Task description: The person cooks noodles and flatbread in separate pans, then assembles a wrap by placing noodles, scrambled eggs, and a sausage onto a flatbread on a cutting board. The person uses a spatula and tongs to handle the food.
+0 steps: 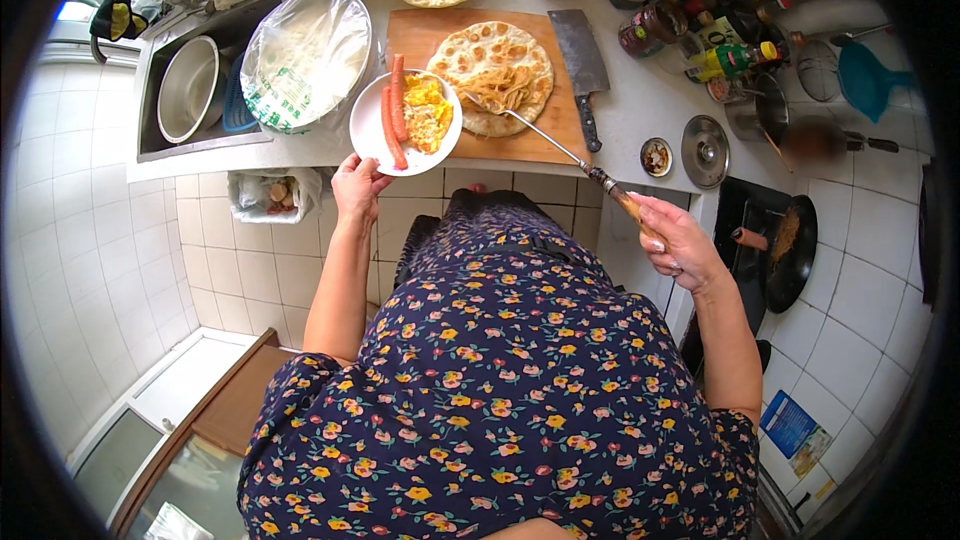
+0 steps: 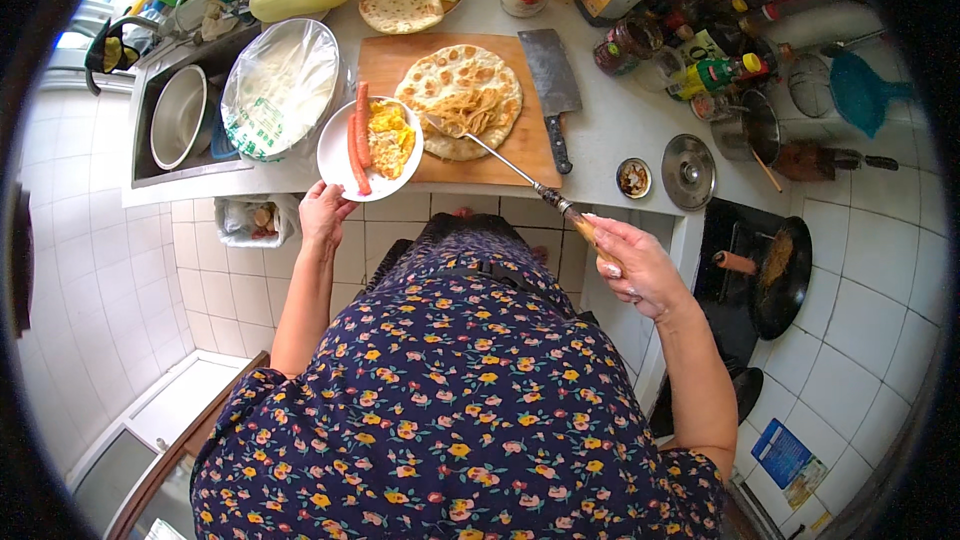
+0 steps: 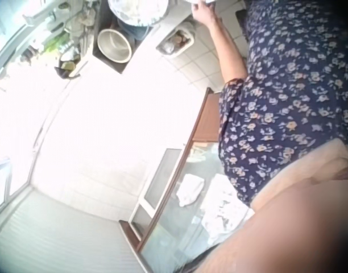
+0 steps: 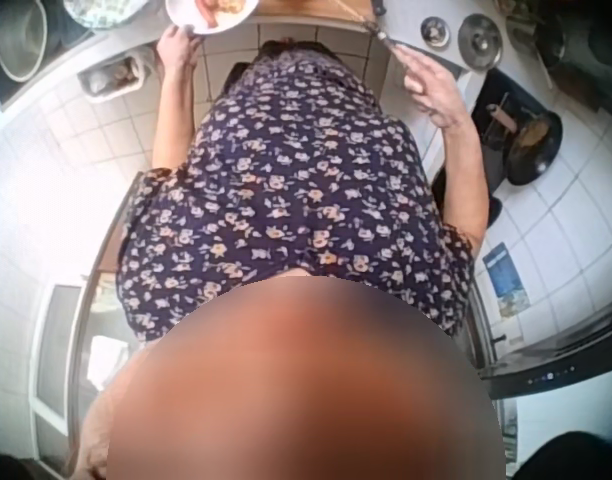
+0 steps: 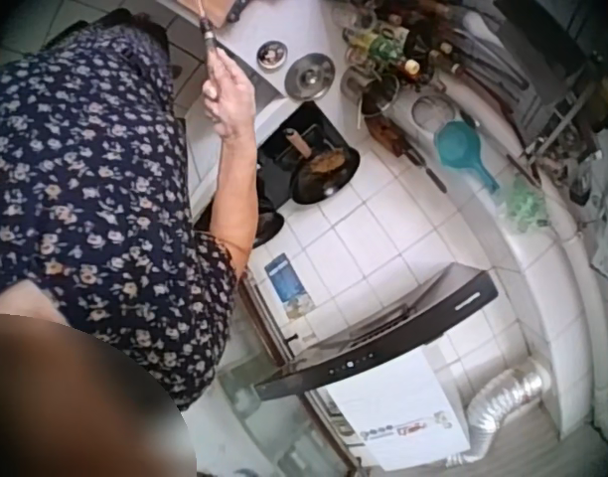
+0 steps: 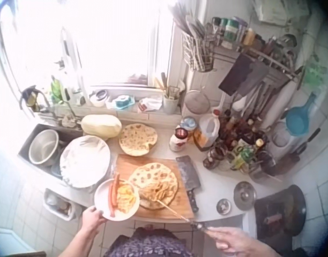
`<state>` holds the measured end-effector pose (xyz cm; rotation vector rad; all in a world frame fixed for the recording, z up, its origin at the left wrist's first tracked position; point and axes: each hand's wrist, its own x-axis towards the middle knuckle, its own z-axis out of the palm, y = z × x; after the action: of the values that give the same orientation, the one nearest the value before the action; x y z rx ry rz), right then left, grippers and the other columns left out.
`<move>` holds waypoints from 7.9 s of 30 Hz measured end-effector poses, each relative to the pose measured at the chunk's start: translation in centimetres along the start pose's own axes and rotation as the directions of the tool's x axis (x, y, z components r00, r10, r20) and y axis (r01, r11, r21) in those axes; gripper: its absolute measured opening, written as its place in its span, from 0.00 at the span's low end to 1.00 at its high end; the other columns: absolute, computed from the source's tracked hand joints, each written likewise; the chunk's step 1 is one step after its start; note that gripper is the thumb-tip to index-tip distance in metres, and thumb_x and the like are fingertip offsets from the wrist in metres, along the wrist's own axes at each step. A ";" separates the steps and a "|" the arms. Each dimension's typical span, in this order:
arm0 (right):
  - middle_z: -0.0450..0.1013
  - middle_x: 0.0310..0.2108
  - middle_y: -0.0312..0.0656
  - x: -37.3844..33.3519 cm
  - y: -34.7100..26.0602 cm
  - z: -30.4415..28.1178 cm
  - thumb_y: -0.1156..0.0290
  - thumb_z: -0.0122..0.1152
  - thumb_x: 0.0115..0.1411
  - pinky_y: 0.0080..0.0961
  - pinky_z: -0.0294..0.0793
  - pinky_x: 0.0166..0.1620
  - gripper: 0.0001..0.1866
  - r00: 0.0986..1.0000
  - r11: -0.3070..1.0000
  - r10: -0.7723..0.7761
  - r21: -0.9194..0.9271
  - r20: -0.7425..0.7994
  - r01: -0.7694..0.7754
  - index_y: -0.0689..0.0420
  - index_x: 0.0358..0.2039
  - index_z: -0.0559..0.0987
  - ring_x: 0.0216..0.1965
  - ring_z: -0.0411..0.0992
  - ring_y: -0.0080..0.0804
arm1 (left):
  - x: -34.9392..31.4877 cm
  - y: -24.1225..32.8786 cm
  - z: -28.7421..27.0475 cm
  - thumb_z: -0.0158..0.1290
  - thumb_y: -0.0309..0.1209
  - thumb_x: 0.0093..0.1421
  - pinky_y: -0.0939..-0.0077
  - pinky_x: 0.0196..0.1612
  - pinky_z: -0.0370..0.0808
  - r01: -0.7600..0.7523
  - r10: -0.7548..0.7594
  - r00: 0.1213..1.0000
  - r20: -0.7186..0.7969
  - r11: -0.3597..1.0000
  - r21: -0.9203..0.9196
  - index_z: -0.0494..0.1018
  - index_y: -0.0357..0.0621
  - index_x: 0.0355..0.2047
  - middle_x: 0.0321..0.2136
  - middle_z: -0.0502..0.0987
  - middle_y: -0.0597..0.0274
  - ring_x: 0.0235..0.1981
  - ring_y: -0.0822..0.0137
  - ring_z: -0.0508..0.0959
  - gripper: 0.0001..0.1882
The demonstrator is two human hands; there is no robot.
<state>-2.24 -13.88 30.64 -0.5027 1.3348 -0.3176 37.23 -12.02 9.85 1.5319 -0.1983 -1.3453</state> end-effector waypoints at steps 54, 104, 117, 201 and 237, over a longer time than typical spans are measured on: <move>0.68 0.23 0.30 -10.6 27.3 -39.6 0.66 0.52 0.59 0.16 0.60 0.21 0.18 0.015 0.850 -0.303 -0.263 -0.953 0.457 0.59 0.49 0.71 0.18 0.60 0.16 | -14.9 -6.4 33.7 0.48 0.23 0.52 0.79 0.28 0.75 0.014 -0.221 0.791 0.571 0.939 0.343 0.69 0.38 0.36 0.27 0.75 0.61 0.22 0.70 0.75 0.10; 0.70 0.40 0.37 -22.5 25.9 -21.9 0.77 0.43 0.59 0.10 0.53 0.19 0.20 0.223 0.678 -0.715 -0.579 -0.663 0.453 0.63 0.53 0.64 0.18 0.53 0.12 | -19.3 -9.1 42.0 0.48 0.22 0.51 0.76 0.25 0.78 -0.009 -0.133 0.734 0.667 0.979 0.206 0.69 0.31 0.32 0.25 0.73 0.53 0.21 0.64 0.76 0.09; 0.70 0.44 0.38 -5.2 13.2 -11.7 0.77 0.50 0.58 0.10 0.64 0.28 0.18 0.624 0.602 -0.764 -0.528 -0.163 0.600 0.63 0.50 0.69 0.25 0.62 0.14 | -7.7 -2.3 12.7 0.47 0.24 0.52 0.76 0.30 0.77 -0.139 0.126 0.975 0.184 0.988 0.059 0.67 0.34 0.36 0.29 0.73 0.59 0.27 0.68 0.76 0.11; 0.55 0.11 0.26 3.0 9.1 -6.2 0.64 0.41 0.63 0.08 0.48 0.10 0.19 0.955 0.955 -0.291 0.045 -0.052 0.293 0.54 0.54 0.63 0.07 0.47 0.11 | -2.9 -1.3 2.1 0.45 0.21 0.51 0.73 0.28 0.76 -0.086 0.084 0.996 -0.039 0.996 -0.037 0.68 0.36 0.33 0.26 0.72 0.62 0.24 0.68 0.74 0.08; 0.66 0.19 0.29 -18.9 25.9 -34.2 0.65 0.54 0.57 0.15 0.57 0.19 0.16 0.218 0.940 -0.285 -0.227 -0.934 0.255 0.58 0.45 0.74 0.15 0.57 0.14 | -5.6 -3.5 21.4 0.47 0.22 0.49 0.61 0.44 0.73 0.029 -0.071 0.948 0.309 0.990 0.138 0.66 0.35 0.35 0.34 0.70 0.56 0.38 0.55 0.73 0.11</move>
<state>-41.26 12.00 27.94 -0.5815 2.4924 -1.0478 16.41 -18.85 14.33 1.4306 -0.4582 -1.6417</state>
